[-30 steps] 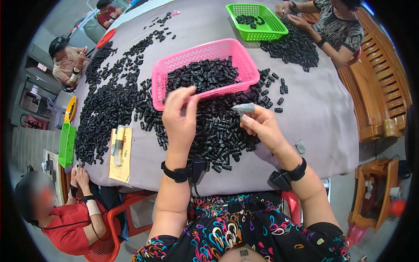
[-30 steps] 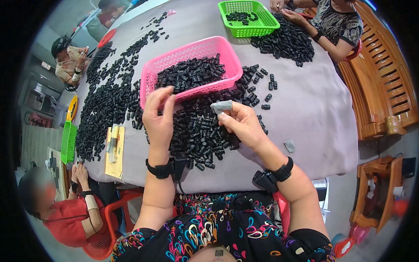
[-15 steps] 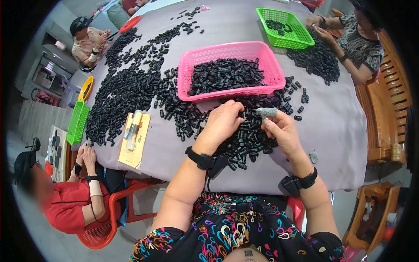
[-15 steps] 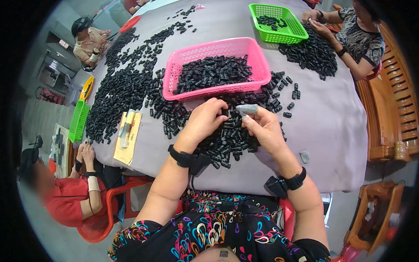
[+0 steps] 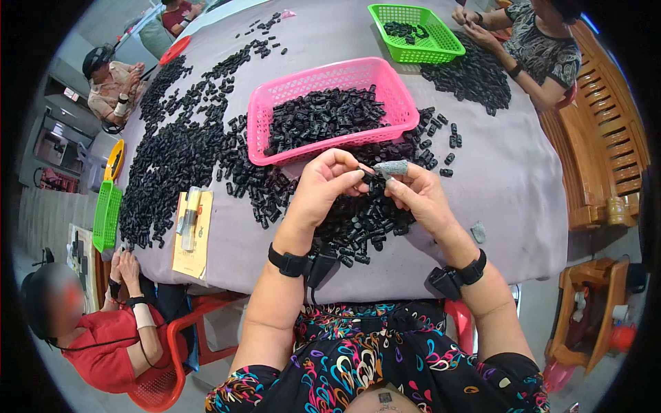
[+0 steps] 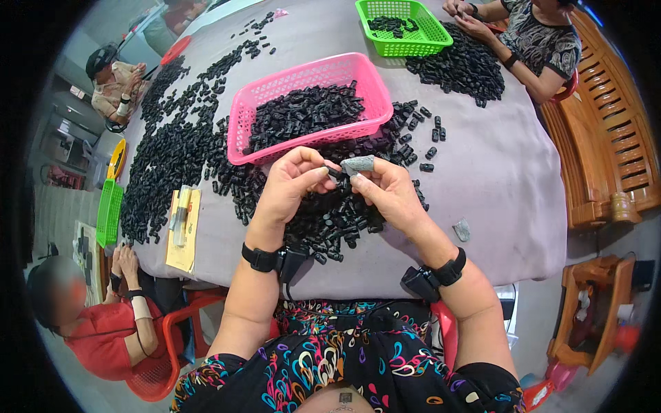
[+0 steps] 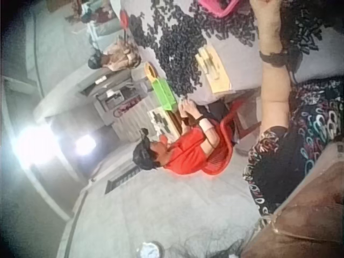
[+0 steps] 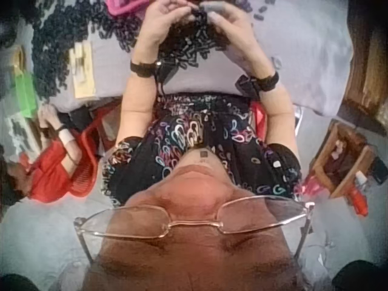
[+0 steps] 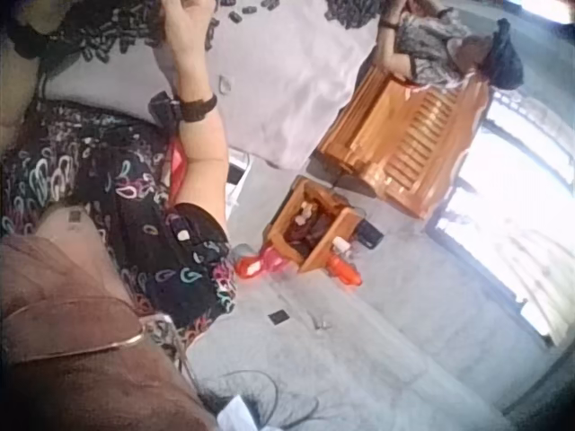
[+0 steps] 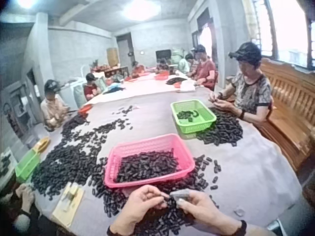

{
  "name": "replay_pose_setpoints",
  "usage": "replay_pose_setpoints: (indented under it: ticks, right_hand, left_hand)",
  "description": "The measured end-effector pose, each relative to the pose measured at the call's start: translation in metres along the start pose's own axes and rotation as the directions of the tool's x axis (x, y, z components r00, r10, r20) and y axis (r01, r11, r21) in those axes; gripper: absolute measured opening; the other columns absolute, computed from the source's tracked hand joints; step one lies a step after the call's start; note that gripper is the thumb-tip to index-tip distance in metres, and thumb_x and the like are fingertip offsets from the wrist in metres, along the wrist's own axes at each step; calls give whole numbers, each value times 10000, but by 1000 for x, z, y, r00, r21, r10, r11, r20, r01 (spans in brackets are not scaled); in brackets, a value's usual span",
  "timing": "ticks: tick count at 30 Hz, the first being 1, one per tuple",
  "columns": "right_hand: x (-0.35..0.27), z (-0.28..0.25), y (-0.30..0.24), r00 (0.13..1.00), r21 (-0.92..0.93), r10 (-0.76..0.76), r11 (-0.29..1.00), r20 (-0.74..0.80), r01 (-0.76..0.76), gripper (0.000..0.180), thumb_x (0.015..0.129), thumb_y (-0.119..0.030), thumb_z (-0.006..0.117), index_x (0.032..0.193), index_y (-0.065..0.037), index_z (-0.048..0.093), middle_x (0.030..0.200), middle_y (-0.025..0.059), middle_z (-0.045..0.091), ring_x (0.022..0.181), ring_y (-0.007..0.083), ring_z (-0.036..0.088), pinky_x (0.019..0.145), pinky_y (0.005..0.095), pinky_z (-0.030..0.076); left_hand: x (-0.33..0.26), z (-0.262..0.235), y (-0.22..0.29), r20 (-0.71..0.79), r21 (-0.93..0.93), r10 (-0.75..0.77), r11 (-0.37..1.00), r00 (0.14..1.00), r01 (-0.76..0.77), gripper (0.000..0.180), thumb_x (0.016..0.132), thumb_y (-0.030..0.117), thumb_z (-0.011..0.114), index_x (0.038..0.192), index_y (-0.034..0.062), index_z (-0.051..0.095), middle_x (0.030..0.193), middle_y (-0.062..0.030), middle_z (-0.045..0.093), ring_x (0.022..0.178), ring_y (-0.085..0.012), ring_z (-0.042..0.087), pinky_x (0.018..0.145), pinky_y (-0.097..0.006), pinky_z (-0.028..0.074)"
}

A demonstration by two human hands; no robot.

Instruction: Sorting and inspecting small black shoe components at a production table.

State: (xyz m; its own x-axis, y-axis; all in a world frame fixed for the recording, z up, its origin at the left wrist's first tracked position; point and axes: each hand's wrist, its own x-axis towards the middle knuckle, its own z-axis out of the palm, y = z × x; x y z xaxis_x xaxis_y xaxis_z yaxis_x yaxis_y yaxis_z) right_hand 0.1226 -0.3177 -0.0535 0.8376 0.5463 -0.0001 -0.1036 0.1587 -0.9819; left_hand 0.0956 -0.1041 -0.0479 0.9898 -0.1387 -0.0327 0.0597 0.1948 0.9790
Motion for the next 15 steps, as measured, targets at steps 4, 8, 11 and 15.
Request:
replay_pose_setpoints:
  ticks: [4,8,11,15]
  right_hand:
    - [1,2,0,999,-6,-32,999,-7,32,256,926,-142,617,1160,-42,613,860,-37,611,699,14,503,582,168,396]
    - [0,0,0,1000,7,-17,1000,10,17,258,923,-128,618,1161,-30,608,889,-32,616,741,18,521,619,175,419]
    - [-1,0,-1,1000,4,-20,1000,12,20,259,922,-121,617,1160,-19,604,914,-27,619,776,27,532,668,188,442]
    - [0,2,1,999,-6,-30,1000,12,30,257,921,-105,612,1159,-10,598,949,-19,622,824,40,544,733,208,460]
  left_hand:
    - [0,3,-11,-3,-311,-36,950,999,34,186,929,121,618,1099,52,584,918,-56,673,737,-102,636,674,-223,517]
    - [1,4,-14,40,-389,-78,917,996,87,239,961,143,569,1170,35,611,871,-33,651,703,-84,601,665,-224,517]
    - [2,6,-15,49,-436,-85,895,995,98,258,974,147,549,1195,29,613,879,-34,652,709,-80,603,667,-224,526]
    - [1,6,-14,55,-508,-100,854,993,114,270,968,139,557,1207,24,605,899,-41,653,726,-87,605,672,-238,527]
